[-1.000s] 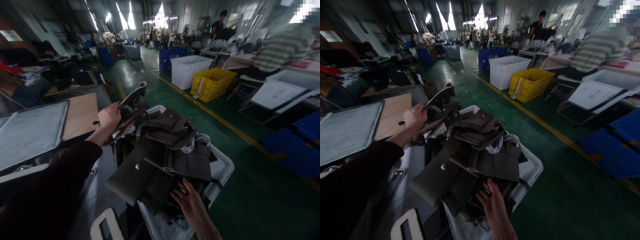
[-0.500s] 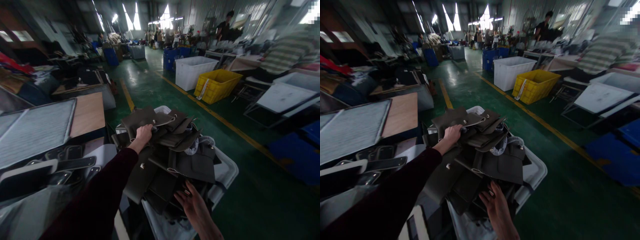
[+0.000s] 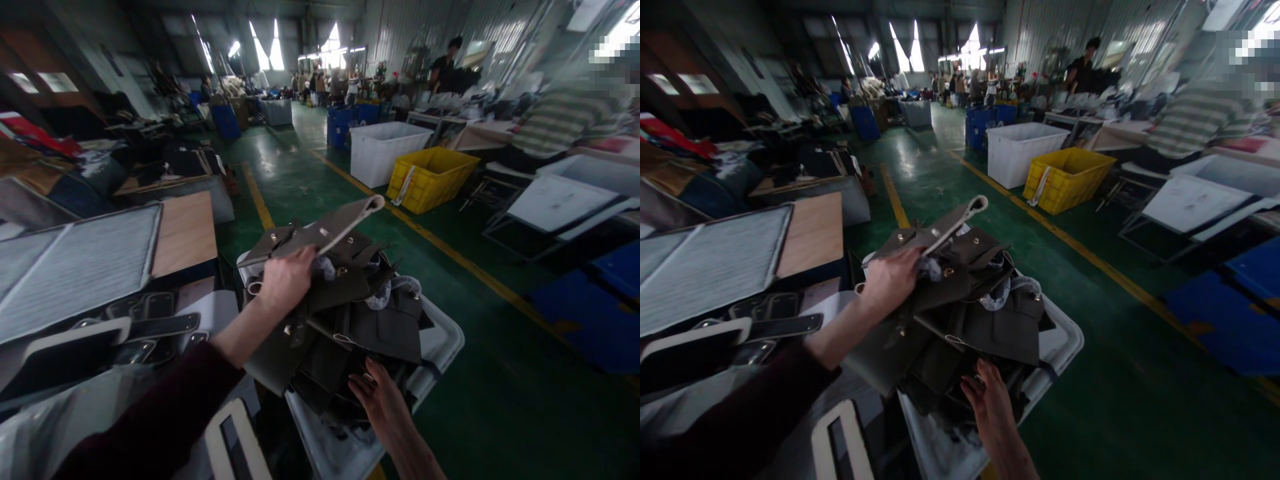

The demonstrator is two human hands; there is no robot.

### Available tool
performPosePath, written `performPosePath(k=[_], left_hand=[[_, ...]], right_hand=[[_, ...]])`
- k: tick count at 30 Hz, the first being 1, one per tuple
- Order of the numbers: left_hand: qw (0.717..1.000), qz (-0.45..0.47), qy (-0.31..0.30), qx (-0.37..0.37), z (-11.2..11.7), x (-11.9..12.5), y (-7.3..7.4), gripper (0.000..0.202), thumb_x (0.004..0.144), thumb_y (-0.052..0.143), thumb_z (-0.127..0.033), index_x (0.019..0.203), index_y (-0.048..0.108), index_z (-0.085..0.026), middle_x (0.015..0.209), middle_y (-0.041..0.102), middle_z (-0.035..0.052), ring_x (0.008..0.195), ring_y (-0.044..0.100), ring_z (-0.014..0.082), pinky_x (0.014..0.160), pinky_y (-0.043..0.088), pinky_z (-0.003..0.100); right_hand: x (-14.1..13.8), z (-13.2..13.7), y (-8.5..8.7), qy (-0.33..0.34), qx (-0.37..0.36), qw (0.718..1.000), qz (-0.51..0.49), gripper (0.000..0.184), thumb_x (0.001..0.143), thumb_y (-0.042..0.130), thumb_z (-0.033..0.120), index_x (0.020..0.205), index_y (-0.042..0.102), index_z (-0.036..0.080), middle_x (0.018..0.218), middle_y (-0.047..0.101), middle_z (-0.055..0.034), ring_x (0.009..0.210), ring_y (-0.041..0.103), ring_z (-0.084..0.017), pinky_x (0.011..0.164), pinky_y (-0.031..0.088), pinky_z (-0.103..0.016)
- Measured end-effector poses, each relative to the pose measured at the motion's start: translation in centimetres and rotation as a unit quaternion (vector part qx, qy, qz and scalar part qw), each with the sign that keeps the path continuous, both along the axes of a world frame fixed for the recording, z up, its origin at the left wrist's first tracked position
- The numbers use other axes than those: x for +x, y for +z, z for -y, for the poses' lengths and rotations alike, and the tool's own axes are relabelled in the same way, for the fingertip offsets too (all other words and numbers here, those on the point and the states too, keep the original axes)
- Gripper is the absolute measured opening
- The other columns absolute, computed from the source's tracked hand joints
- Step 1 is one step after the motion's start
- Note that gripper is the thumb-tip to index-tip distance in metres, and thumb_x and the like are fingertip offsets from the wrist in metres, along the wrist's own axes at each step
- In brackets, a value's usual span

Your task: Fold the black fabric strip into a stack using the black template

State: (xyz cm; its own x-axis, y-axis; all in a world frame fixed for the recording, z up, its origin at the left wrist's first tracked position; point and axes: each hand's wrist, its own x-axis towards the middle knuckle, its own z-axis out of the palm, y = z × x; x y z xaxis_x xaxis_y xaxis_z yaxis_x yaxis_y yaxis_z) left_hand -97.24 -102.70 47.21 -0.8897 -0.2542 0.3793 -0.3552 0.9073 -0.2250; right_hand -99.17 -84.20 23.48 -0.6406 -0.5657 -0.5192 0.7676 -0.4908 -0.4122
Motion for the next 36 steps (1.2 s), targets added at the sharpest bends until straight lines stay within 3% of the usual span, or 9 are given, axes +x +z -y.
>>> performPosePath(k=[4, 6, 9, 12, 16, 20, 24, 28, 36], left_hand=[[0.978, 0.183, -0.087, 0.041, -5.1, -1.3, -4.3, 0.03, 0.082, 0.046, -0.016, 0.109, 0.059, -0.017, 0.104, 0.064, 0.0147, 0.09, 0.064, 0.0263, 0.069, 0.049, 0.035], [0.971, 0.208, -0.109, 0.047, -6.0, -1.9, -5.4, 0.04, 0.078, 0.052, -0.017, 0.117, 0.057, -0.016, 0.107, 0.061, 0.0173, 0.095, 0.063, 0.0287, 0.071, 0.05, 0.036], [0.961, 0.238, -0.127, 0.058, -5.3, -2.2, -5.0, 0.067, 0.074, 0.06, -0.029, 0.139, 0.04, -0.022, 0.119, 0.056, 0.0176, 0.1, 0.062, 0.0319, 0.077, 0.05, 0.04], [0.946, 0.277, -0.143, 0.087, -3.6, -1.6, -4.0, 0.085, 0.068, 0.065, -0.057, 0.142, 0.036, -0.028, 0.132, 0.051, 0.0145, 0.11, 0.057, 0.0342, 0.085, 0.049, 0.044], [0.95, 0.24, -0.142, 0.143, -2.3, -0.1, -4.6, 0.101, 0.06, 0.051, -0.086, 0.143, 0.034, -0.03, 0.145, 0.039, 0.012, 0.126, 0.042, 0.0363, 0.099, 0.04, 0.052], [0.96, 0.154, -0.121, 0.201, -1.3, 0.6, -5.1, 0.089, 0.072, 0.038, -0.084, 0.143, 0.034, -0.03, 0.146, 0.042, 0.0079, 0.13, 0.041, 0.0313, 0.105, 0.035, 0.047], [0.961, 0.121, -0.121, 0.216, -0.3, -0.1, -4.8, 0.077, 0.082, 0.031, -0.076, 0.14, 0.041, -0.025, 0.148, 0.04, 0.008, 0.134, 0.036, 0.0284, 0.11, 0.03, 0.043], [0.968, 0.104, -0.115, 0.197, -0.1, -1.0, -5.4, 0.074, 0.081, 0.039, -0.074, 0.134, 0.049, -0.023, 0.143, 0.046, 0.0084, 0.132, 0.04, 0.0272, 0.109, 0.032, 0.04], [0.96, 0.148, -0.099, 0.216, -0.2, -2.4, -6.4, 0.062, 0.086, 0.035, -0.063, 0.125, 0.056, -0.02, 0.137, 0.055, 0.0041, 0.129, 0.044, 0.0202, 0.111, 0.029, 0.032]], right_hand=[[0.3, -1.6, 1.2, 0.012, 0.002, 0.999, -0.035, 0.054, 0.053, 0.087, 0.036, 0.096, 0.059, 0.021, 0.091, 0.066, 0.0026, 0.08, 0.07, -0.022, 0.083, 0.054, -0.04], [0.4, -2.7, 1.5, 0.011, 0.015, 0.999, -0.048, 0.056, 0.051, 0.088, 0.037, 0.096, 0.06, 0.02, 0.093, 0.069, 0.0001, 0.082, 0.07, -0.024, 0.083, 0.054, -0.04], [0.3, -4.6, 1.8, 0.024, 0.041, 0.996, -0.075, 0.057, 0.05, 0.088, 0.038, 0.096, 0.062, 0.018, 0.096, 0.07, -0.0038, 0.084, 0.07, -0.026, 0.083, 0.054, -0.04], [-0.1, -6.3, 2.0, 0.047, 0.118, 0.981, -0.144, 0.059, 0.053, 0.085, 0.047, 0.1, 0.063, 0.018, 0.107, 0.069, -0.009, 0.08, 0.071, -0.027, 0.071, 0.056, -0.04], [-0.6, -7.9, 2.4, 0.061, 0.259, 0.918, -0.293, 0.062, 0.055, 0.077, 0.059, 0.099, 0.068, 0.016, 0.104, 0.07, -0.0119, 0.076, 0.07, -0.028, 0.055, 0.054, -0.033], [0.3, -10.1, 3.1, 0.022, 0.281, 0.884, -0.373, 0.056, 0.063, 0.071, 0.06, 0.099, 0.069, 0.016, 0.089, 0.073, -0.0088, 0.08, 0.069, -0.026, 0.06, 0.054, -0.03], [2.7, -13.8, 3.2, -0.021, 0.284, 0.893, -0.348, 0.056, 0.063, 0.073, 0.06, 0.097, 0.069, 0.016, 0.096, 0.073, -0.0093, 0.079, 0.069, -0.025, 0.064, 0.055, -0.032], [5.5, -18.5, 1.1, -0.059, 0.31, 0.914, -0.254, 0.061, 0.054, 0.077, 0.062, 0.095, 0.069, 0.017, 0.103, 0.071, -0.0107, 0.081, 0.069, -0.027, 0.063, 0.056, -0.034], [12.8, -29.1, -7.5, -0.106, 0.383, 0.906, -0.147, 0.059, 0.056, 0.075, 0.059, 0.096, 0.069, 0.017, 0.096, 0.072, -0.0099, 0.075, 0.07, -0.026, 0.061, 0.055, -0.034]])
